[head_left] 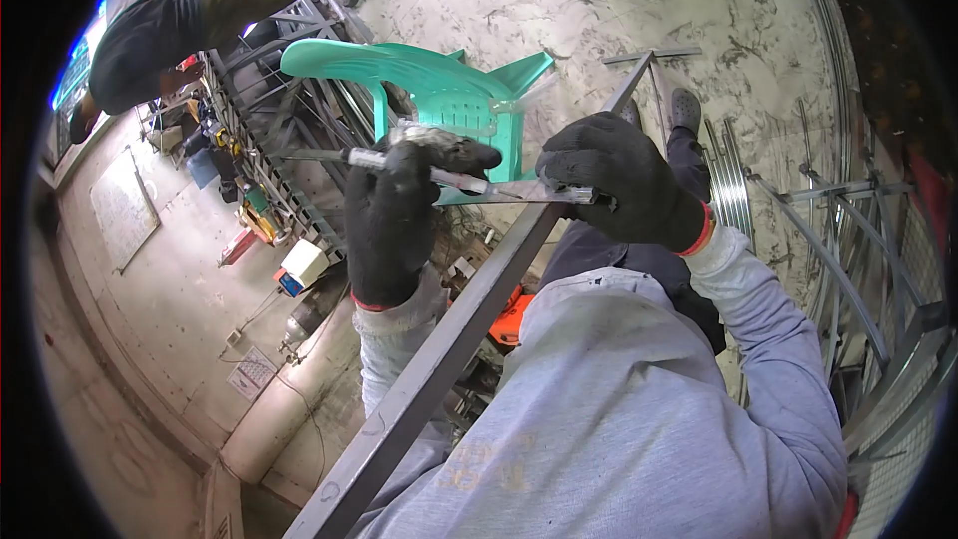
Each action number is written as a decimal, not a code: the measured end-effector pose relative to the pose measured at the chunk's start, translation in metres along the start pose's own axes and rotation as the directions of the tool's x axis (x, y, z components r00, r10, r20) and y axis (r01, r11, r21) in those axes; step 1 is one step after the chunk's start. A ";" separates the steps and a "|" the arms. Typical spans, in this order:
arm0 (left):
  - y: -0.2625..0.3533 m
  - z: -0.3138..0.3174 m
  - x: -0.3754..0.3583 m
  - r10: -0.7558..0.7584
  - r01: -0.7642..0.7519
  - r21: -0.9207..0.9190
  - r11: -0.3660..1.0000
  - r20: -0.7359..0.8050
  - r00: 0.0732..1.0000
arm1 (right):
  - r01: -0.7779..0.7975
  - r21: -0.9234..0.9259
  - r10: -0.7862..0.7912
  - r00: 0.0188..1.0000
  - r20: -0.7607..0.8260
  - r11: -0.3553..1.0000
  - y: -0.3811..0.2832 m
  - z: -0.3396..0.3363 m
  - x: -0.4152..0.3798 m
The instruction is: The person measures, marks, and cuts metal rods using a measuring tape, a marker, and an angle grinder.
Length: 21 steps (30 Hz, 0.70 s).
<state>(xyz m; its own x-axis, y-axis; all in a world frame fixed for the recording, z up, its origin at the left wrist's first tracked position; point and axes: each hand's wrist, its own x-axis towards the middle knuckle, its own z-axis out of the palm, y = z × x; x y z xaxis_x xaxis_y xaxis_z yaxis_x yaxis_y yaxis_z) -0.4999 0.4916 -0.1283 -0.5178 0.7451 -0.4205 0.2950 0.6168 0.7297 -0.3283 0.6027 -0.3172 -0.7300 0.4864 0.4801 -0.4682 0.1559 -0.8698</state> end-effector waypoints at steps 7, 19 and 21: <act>-0.004 0.010 0.007 -0.187 0.197 -0.260 0.945 0.061 0.980 | 0.007 -0.023 -0.006 0.999 0.044 1.000 0.002 -0.001 -0.003; -0.004 0.011 0.009 -0.202 0.241 -0.418 0.876 0.137 0.970 | 0.015 -0.011 -0.015 1.000 0.000 1.000 0.002 0.002 -0.002; -0.005 0.011 0.009 -0.206 0.244 -0.418 0.875 0.133 0.969 | 0.010 -0.014 -0.010 1.000 0.001 1.000 0.001 0.002 -0.002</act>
<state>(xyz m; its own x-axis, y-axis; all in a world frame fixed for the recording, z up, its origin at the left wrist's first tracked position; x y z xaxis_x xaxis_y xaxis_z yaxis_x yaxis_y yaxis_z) -0.4969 0.4980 -0.1411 -0.4563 0.6286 -0.6298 -0.2040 0.6150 0.7617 -0.3281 0.5998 -0.3185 -0.7260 0.4839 0.4887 -0.4681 0.1728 -0.8666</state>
